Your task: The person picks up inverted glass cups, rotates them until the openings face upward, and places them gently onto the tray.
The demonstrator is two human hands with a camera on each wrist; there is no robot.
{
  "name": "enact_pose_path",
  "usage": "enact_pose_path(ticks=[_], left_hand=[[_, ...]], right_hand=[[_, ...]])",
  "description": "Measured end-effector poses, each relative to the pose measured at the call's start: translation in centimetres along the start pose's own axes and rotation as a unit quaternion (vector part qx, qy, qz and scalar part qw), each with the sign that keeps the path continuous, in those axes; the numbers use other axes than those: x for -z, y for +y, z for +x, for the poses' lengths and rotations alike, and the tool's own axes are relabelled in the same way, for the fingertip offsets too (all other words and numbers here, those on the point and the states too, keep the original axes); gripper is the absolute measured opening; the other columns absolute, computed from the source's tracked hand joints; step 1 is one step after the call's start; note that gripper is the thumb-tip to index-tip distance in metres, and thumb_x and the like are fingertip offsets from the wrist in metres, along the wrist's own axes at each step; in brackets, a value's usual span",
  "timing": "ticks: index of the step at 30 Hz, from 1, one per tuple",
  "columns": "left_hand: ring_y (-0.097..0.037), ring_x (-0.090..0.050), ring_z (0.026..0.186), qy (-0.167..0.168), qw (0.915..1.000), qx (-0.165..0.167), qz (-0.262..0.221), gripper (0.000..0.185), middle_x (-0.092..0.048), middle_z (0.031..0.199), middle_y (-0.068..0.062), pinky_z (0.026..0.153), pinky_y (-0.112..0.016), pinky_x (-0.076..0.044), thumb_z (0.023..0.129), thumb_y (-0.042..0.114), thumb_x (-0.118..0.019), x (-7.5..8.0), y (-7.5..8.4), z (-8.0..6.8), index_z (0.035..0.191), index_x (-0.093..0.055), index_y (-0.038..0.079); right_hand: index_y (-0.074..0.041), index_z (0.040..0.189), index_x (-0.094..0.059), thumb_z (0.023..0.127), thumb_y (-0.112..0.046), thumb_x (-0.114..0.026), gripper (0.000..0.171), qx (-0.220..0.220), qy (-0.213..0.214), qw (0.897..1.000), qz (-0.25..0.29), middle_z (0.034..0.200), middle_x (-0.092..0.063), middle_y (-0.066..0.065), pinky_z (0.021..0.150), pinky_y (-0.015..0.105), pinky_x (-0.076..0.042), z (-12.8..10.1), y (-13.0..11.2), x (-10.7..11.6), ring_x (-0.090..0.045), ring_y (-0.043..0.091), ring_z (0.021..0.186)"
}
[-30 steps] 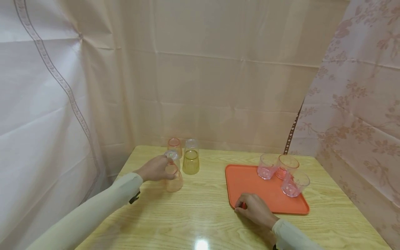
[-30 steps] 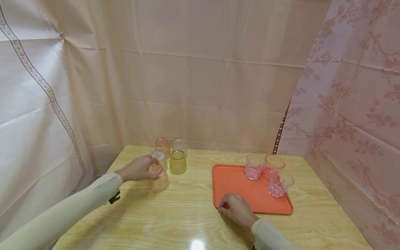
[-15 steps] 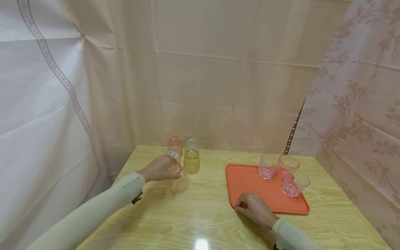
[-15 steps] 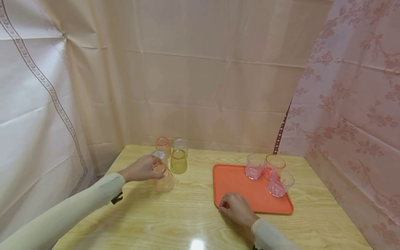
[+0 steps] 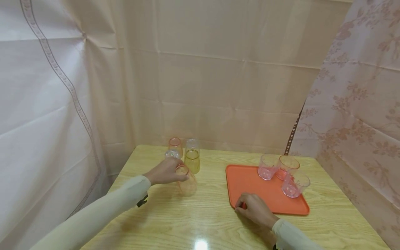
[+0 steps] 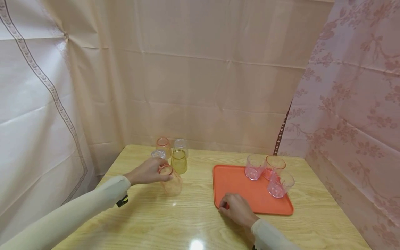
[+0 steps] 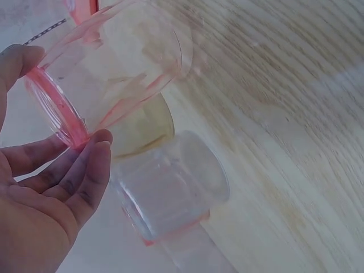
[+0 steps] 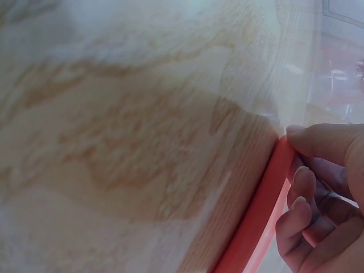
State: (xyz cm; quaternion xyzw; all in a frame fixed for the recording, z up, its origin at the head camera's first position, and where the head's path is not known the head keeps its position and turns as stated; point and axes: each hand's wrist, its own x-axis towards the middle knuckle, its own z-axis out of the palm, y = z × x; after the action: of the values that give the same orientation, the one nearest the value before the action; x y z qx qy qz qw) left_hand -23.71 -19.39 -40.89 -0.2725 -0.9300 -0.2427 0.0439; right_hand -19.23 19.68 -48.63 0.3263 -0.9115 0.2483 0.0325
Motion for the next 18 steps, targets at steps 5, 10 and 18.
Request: enact_pose_path(ticks=[5,10,18], left_hand=[[-0.020,-0.064,0.087,0.001,0.9999,-0.012,-0.011,0.051,-0.071,0.100,-0.008,0.080,-0.043,-0.055,0.089,0.046,-0.077,-0.5,0.6,0.3,0.108,-0.071,0.000],[-0.015,-0.061,0.081,-0.001,0.9996,-0.007,-0.027,0.048,-0.070,0.095,-0.006,0.076,-0.039,-0.052,0.089,0.048,-0.076,-0.9,1.1,0.6,0.105,-0.071,0.002],[-0.005,-0.041,0.060,0.004,0.9994,-0.005,-0.033,0.040,-0.053,0.072,0.003,0.056,-0.026,-0.036,0.088,0.047,-0.076,-1.7,1.9,1.1,0.092,-0.071,0.007]], right_hand=[[-0.022,0.084,-0.076,0.084,-0.015,-0.085,0.012,-0.001,0.000,1.000,-0.002,0.084,-0.062,-0.017,0.060,0.022,-0.048,0.0,0.1,-0.1,-0.055,-0.002,0.071],[-0.022,0.084,-0.075,0.085,-0.016,-0.085,0.012,-0.001,0.002,1.000,0.000,0.084,-0.062,-0.017,0.060,0.023,-0.048,0.0,0.1,-0.1,-0.056,0.000,0.072],[-0.022,0.084,-0.076,0.085,-0.017,-0.086,0.011,0.000,0.002,1.000,-0.001,0.084,-0.063,-0.016,0.060,0.023,-0.047,0.0,0.2,0.0,-0.056,-0.001,0.071]])
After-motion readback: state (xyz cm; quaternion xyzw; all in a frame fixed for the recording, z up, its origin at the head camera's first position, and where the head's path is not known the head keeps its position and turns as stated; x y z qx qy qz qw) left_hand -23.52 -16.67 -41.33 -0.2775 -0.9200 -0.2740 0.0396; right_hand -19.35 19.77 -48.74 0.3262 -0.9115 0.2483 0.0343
